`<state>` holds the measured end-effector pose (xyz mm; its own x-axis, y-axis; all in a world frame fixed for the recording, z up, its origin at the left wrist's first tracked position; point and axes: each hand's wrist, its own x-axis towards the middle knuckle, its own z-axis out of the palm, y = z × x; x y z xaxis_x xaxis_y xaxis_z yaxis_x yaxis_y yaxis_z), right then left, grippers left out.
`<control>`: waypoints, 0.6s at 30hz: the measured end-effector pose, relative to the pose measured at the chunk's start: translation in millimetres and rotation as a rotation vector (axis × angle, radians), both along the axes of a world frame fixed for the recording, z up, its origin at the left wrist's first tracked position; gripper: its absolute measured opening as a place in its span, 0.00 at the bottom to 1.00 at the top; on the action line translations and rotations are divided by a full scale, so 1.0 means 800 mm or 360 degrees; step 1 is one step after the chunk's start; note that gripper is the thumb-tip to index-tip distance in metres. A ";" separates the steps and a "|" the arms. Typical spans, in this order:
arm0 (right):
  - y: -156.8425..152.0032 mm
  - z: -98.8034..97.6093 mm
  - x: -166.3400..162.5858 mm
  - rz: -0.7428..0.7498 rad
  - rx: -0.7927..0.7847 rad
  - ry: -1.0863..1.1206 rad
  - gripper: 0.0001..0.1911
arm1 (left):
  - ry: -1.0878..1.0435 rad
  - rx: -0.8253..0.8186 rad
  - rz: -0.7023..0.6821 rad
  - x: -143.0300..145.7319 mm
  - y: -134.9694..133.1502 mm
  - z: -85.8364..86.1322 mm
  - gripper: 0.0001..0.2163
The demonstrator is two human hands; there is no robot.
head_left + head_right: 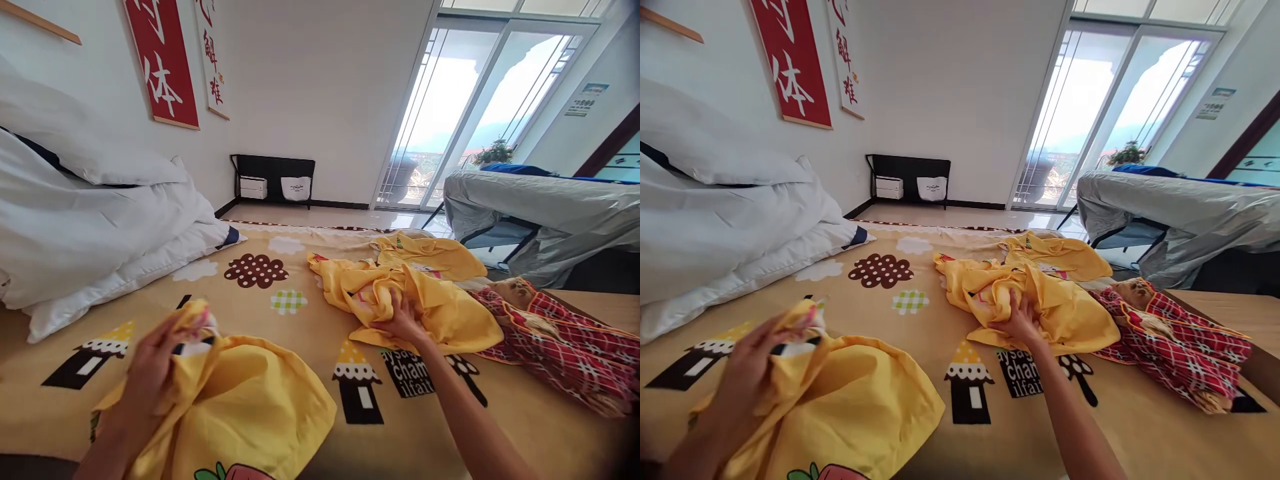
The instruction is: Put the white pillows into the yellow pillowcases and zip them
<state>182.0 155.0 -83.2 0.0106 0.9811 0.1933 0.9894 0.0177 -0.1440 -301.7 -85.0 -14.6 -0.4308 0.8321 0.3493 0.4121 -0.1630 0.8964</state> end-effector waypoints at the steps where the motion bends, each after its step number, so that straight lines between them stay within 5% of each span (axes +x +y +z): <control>1: 0.004 -0.005 -0.009 -0.0046 -0.0083 -0.0027 0.61 | 0.0253 -0.0128 -0.0281 0.015 -0.002 -0.016 0.21; 3: 0.009 -0.014 -0.019 -0.0131 -0.0078 -0.0080 0.55 | 0.0837 -0.0403 -0.0825 0.042 -0.010 -0.056 0.32; 5: 0.013 -0.017 -0.020 -0.0177 0.0055 -0.0106 0.46 | 0.1243 -0.0511 -0.0957 0.056 -0.018 -0.094 0.45; 10: 0.028 0.010 -0.014 -0.0234 0.0174 -0.0067 0.21 | 0.1488 -0.0396 -0.0857 0.050 -0.025 -0.136 0.42; 18: 0.007 0.075 -0.017 0.0147 0.0428 0.0233 0.13 | 0.1586 -0.0074 -0.0436 0.058 -0.020 -0.172 0.18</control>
<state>168.3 160.2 -23.4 -0.0293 0.8931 0.4489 0.9509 0.1633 -0.2629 -255.0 -101.3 -152.3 0.2423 0.8800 0.4086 0.9249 -0.3367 0.1766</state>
